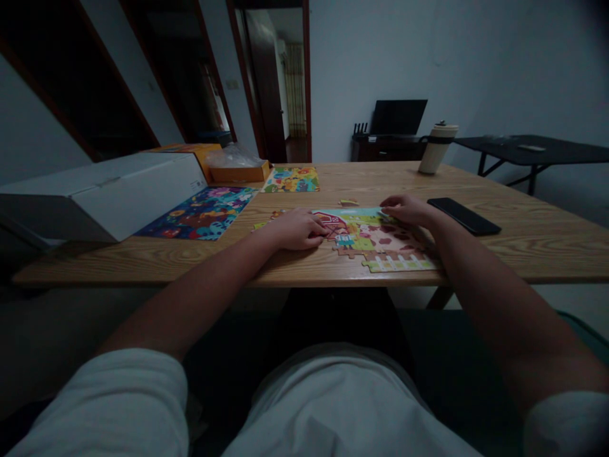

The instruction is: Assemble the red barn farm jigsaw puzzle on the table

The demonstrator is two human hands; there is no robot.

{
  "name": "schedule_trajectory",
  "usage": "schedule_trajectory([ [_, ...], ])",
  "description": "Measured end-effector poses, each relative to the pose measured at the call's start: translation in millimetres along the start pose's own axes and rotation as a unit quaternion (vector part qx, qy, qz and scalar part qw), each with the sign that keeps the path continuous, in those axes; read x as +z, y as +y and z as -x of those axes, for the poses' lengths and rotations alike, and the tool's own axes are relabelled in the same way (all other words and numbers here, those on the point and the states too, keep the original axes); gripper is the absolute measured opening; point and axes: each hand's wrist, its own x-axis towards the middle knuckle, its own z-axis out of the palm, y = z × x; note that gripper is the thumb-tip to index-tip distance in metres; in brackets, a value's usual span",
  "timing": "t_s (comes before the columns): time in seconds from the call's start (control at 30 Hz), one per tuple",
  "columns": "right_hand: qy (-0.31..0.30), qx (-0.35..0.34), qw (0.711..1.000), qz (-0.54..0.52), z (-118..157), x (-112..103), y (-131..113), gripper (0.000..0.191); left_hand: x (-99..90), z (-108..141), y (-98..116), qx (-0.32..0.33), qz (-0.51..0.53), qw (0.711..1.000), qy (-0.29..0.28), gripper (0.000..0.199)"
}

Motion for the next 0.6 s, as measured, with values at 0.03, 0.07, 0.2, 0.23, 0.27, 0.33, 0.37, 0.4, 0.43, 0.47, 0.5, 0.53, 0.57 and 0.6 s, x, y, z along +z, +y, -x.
schedule_trajectory([
  [0.03,0.015,0.001,1.000,-0.006,-0.4,-0.7,1.1,0.022,-0.6,0.3,-0.5,-0.008,0.011,1.000,-0.006,0.034],
  [0.07,0.034,0.004,0.999,-0.013,-0.8,-1.8,2.2,0.024,-1.4,0.8,-1.0,-0.020,0.023,0.999,-0.012,0.034],
  [0.2,0.111,0.027,0.993,-0.037,-3.3,-7.1,6.8,0.028,-5.5,5.8,-4.9,-0.079,0.071,0.994,-0.040,0.036],
  [0.23,0.126,0.029,0.991,-0.041,-4.1,-8.6,8.0,0.028,-6.4,7.6,-6.8,-0.088,0.085,0.991,-0.044,0.039],
  [0.27,0.143,0.027,0.988,-0.045,-4.9,-10.0,9.5,0.027,-7.0,9.5,-9.2,-0.096,0.100,0.989,-0.045,0.044],
  [0.33,0.187,0.019,0.981,-0.049,-6.4,-13.3,13.1,0.026,-7.2,12.5,-14.3,-0.118,0.118,0.985,-0.034,0.052],
  [0.37,0.212,0.020,0.976,-0.052,-6.9,-15.3,15.3,0.026,-6.4,13.1,-16.4,-0.133,0.118,0.984,-0.024,0.056],
  [0.4,0.237,0.025,0.970,-0.055,-7.3,-17.4,17.7,0.027,-4.8,12.9,-17.9,-0.148,0.110,0.983,-0.014,0.058],
  [0.43,0.260,0.033,0.963,-0.059,-7.6,-19.7,20.4,0.028,-2.5,11.8,-18.3,-0.161,0.098,0.982,-0.007,0.061],
  [0.47,0.279,0.044,0.957,-0.064,-7.7,-21.9,23.3,0.029,0.5,9.8,-17.8,-0.167,0.083,0.982,-0.008,0.063],
  [0.5,0.294,0.055,0.952,-0.068,-7.9,-24.0,26.4,0.031,4.2,7.0,-16.3,-0.165,0.071,0.984,-0.018,0.064],
  [0.53,0.302,0.063,0.949,-0.072,-8.2,-25.8,29.5,0.034,8.1,3.9,-14.3,-0.152,0.063,0.986,-0.038,0.065],
  [0.57,0.299,0.070,0.949,-0.072,-8.8,-27.3,32.7,0.036,12.1,0.6,-12.0,-0.134,0.059,0.987,-0.061,0.064],
  [0.6,0.286,0.075,0.953,-0.068,-9.7,-28.2,35.9,0.038,15.7,-2.5,-10.0,-0.114,0.057,0.988,-0.084,0.064],
])
